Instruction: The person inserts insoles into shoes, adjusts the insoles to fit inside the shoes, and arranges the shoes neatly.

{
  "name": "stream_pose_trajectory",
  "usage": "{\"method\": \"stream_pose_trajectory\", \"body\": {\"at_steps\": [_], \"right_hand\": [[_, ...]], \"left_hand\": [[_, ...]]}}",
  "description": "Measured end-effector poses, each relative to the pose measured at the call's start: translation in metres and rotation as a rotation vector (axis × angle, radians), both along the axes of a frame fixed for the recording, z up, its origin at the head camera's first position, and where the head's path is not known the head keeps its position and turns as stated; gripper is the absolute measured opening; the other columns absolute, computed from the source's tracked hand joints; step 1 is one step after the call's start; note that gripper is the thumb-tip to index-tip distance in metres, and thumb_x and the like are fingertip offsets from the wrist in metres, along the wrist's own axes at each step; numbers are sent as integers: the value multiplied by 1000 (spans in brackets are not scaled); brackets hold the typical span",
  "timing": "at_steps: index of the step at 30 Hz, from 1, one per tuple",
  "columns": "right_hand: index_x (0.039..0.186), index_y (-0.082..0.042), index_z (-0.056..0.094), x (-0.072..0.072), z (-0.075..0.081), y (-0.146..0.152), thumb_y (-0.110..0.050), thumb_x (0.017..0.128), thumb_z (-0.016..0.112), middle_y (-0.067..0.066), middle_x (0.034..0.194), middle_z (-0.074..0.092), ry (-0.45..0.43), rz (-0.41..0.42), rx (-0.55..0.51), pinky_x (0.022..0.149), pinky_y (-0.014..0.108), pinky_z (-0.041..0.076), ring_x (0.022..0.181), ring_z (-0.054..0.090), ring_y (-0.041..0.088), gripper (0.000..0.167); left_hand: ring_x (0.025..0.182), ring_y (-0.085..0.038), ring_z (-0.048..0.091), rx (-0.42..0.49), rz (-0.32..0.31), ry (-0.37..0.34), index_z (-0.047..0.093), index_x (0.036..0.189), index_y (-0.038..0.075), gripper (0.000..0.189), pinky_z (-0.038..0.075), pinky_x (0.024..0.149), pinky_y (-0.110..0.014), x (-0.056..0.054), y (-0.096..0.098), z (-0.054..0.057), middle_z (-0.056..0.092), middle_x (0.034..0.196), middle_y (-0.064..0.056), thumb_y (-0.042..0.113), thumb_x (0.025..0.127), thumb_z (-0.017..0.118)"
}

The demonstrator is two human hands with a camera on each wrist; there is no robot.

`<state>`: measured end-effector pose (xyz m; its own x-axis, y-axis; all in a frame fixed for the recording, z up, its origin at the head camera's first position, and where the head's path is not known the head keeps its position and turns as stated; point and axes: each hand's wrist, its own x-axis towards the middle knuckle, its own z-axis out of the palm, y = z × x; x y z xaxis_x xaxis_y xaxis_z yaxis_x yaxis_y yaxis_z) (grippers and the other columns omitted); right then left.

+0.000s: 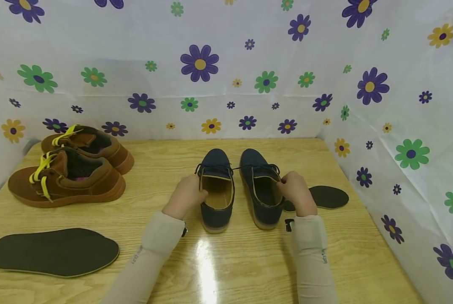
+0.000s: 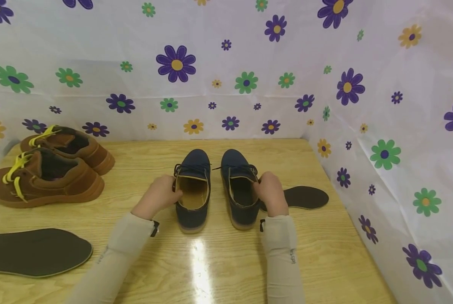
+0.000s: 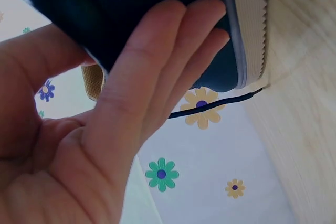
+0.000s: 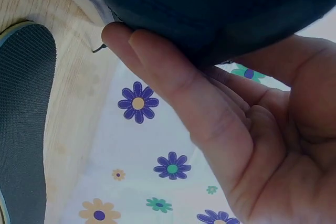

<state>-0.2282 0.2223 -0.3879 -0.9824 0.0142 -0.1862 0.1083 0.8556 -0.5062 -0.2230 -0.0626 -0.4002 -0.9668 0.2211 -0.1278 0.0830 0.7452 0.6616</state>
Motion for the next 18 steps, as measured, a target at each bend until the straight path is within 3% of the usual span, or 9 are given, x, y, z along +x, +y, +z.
{"method": "stream_pose_trajectory", "body": {"at_steps": [3,6,8,11,18], "right_hand": [[62,-3,58,0,1,-1,-11,94,53,3,56,50,0,12,10,49,27,35,51,43,15,34],[87,5,70,2,5,-3,-14,95,56,15,77,65,-25,30,8,59,33,48,64,59,24,25],[107,10,67,5,10,-4,-16,96,56,24,101,67,-51,25,6,73,40,53,85,65,33,30],[125,13,56,13,21,-6,-17,98,54,30,122,58,-59,0,0,88,50,49,107,60,41,41],[125,7,59,30,40,-14,-16,98,53,24,114,63,138,-2,-43,86,48,50,101,61,36,36]], "left_hand": [[45,-11,34,12,7,3,39,59,11,30,29,43,-23,1,3,-1,35,54,1,0,82,56],[45,-12,35,14,14,11,39,60,10,29,30,43,-23,1,6,-3,37,55,0,1,83,56],[45,-12,37,10,15,21,41,61,10,28,31,43,-23,1,7,-3,40,56,-1,2,83,56],[46,-13,38,10,12,29,44,63,8,25,31,43,-23,2,9,-3,42,58,-2,3,84,57],[45,-12,38,10,3,36,43,61,9,29,31,43,-23,3,14,-5,41,56,-1,3,85,58]]}}
